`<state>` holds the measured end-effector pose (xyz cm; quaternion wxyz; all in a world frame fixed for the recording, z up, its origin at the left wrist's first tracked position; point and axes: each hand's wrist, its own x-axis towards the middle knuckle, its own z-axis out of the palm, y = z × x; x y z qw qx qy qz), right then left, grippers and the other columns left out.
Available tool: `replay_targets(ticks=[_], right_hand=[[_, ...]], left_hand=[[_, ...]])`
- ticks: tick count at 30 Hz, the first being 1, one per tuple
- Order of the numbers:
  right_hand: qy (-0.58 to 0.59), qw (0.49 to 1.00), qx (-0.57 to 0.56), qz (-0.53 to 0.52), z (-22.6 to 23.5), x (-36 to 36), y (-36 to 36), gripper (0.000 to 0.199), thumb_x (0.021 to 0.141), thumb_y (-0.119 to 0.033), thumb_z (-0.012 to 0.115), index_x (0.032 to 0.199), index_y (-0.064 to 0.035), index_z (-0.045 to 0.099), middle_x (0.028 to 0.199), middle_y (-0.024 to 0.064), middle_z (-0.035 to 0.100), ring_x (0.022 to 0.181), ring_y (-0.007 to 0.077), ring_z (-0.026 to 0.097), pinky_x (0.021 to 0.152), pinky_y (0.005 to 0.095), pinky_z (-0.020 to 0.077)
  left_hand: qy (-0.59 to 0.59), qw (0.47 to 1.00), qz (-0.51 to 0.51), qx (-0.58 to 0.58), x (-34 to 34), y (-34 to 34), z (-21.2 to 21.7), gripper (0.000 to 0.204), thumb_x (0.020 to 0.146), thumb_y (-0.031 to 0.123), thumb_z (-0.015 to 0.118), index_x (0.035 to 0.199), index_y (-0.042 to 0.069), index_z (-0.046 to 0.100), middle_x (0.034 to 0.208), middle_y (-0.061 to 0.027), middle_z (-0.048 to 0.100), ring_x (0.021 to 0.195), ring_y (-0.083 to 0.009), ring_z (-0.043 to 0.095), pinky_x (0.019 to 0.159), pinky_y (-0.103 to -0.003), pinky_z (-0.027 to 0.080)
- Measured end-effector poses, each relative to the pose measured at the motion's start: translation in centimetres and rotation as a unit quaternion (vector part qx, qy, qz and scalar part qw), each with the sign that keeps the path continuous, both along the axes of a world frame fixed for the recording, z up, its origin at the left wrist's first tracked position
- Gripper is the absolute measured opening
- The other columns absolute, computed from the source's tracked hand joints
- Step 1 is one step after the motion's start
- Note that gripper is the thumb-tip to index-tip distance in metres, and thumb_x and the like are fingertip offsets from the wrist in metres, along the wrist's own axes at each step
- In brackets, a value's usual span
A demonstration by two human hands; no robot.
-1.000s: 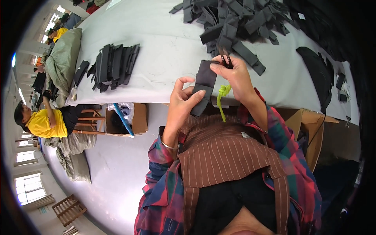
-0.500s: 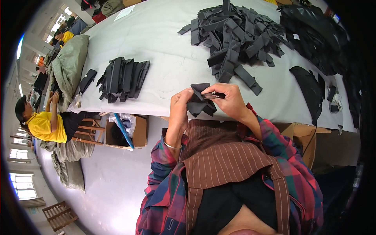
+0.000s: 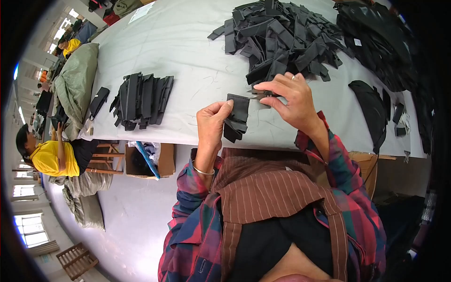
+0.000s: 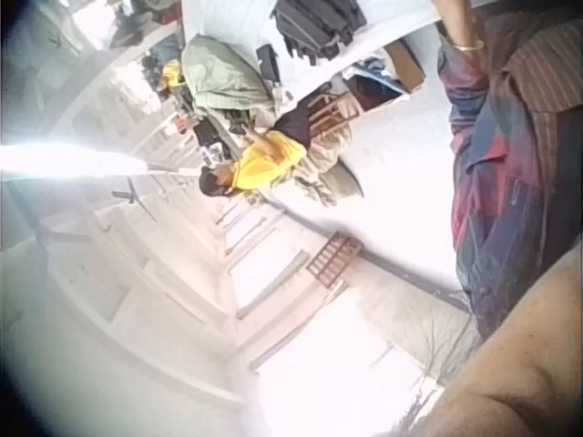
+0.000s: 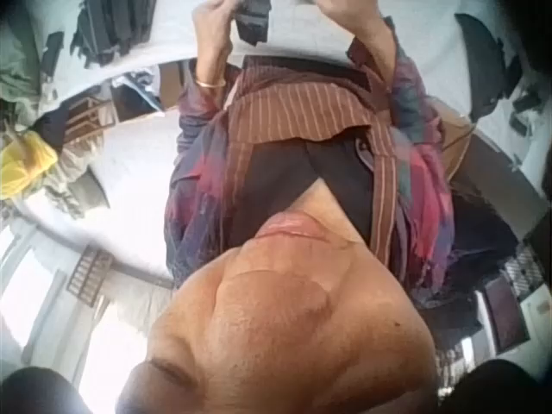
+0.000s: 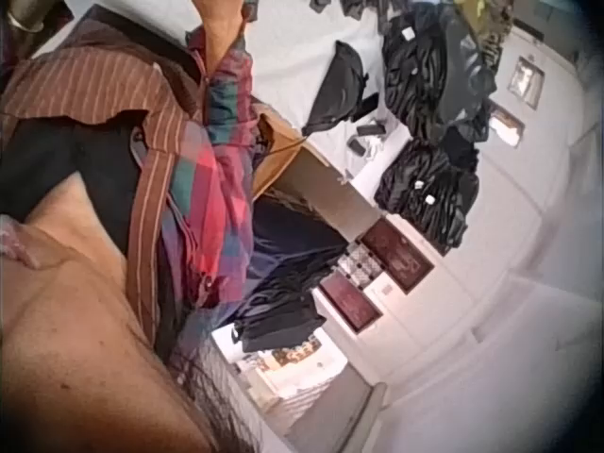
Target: Trimming excess material or loose threads from black fabric components using a small pair of snips.
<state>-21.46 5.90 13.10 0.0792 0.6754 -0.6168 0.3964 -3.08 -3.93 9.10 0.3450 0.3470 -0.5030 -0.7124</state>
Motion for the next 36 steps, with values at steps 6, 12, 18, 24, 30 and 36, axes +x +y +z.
replay_targets(ticks=[6, 12, 18, 24, 30, 36], right_hand=[[0.114, 0.992, -0.034, 0.036, 0.7, -1.6, -1.5, 0.024, 0.069, -0.020, 0.074, 0.093, -0.0193, 0.070, 0.069, -0.0050, 0.050, 0.065, 0.0169, 0.042, 0.064, 0.0307, 0.0286], [0.132, 0.990, -0.038, 0.034, 0.6, -2.2, -2.0, 0.021, 0.069, -0.024, 0.074, 0.090, -0.0221, 0.070, 0.071, -0.0074, 0.051, 0.071, 0.0149, 0.045, 0.068, 0.0303, 0.0302], [0.120, 0.989, -0.037, 0.075, 0.6, -2.7, -2.5, 0.022, 0.068, -0.020, 0.074, 0.089, -0.0209, 0.070, 0.069, -0.0063, 0.051, 0.068, 0.0155, 0.044, 0.067, 0.0303, 0.0298], [0.044, 0.993, 0.012, 0.108, 0.0, -2.8, -2.7, 0.023, 0.068, -0.015, 0.073, 0.091, -0.0192, 0.071, 0.067, -0.0050, 0.052, 0.065, 0.0157, 0.043, 0.064, 0.0300, 0.0278], [0.058, 0.994, -0.006, 0.095, -0.1, -2.1, -2.2, 0.021, 0.069, -0.014, 0.074, 0.090, -0.0187, 0.071, 0.065, -0.0053, 0.051, 0.063, 0.0158, 0.042, 0.063, 0.0298, 0.0273], [0.051, 0.996, -0.016, 0.072, -0.7, -1.8, -2.3, 0.018, 0.070, -0.013, 0.073, 0.088, -0.0172, 0.071, 0.064, -0.0047, 0.052, 0.061, 0.0161, 0.042, 0.061, 0.0295, 0.0279]], left_hand=[[-0.064, 0.996, 0.013, -0.066, -0.6, -0.2, 1.1, 0.020, 0.085, 0.014, 0.066, 0.082, -0.005, 0.069, 0.066, 0.0009, 0.060, 0.057, -0.0040, 0.049, 0.051, -0.019, 0.037], [-0.077, 0.994, 0.001, -0.080, -0.5, -0.9, 1.3, 0.021, 0.085, 0.014, 0.066, 0.081, -0.005, 0.069, 0.066, 0.0009, 0.060, 0.057, -0.0037, 0.049, 0.051, -0.019, 0.037], [-0.072, 0.995, -0.011, -0.067, -0.3, -1.3, 1.3, 0.020, 0.085, 0.015, 0.066, 0.081, -0.005, 0.069, 0.066, 0.0003, 0.061, 0.057, -0.0043, 0.051, 0.051, -0.020, 0.039], [-0.057, 0.997, -0.023, -0.044, 0.0, -1.3, 1.2, 0.019, 0.086, 0.014, 0.066, 0.081, -0.004, 0.069, 0.068, -0.0004, 0.062, 0.059, -0.0048, 0.052, 0.054, -0.020, 0.040], [-0.066, 0.997, -0.035, -0.032, 0.0, -0.9, 1.3, 0.019, 0.086, 0.014, 0.065, 0.080, -0.004, 0.069, 0.068, 0.0002, 0.061, 0.061, -0.0049, 0.052, 0.055, -0.020, 0.040], [-0.048, 0.998, -0.032, -0.018, -0.2, -1.0, 0.6, 0.019, 0.085, 0.014, 0.066, 0.079, -0.003, 0.069, 0.068, 0.0007, 0.061, 0.060, -0.0047, 0.050, 0.055, -0.020, 0.038]])
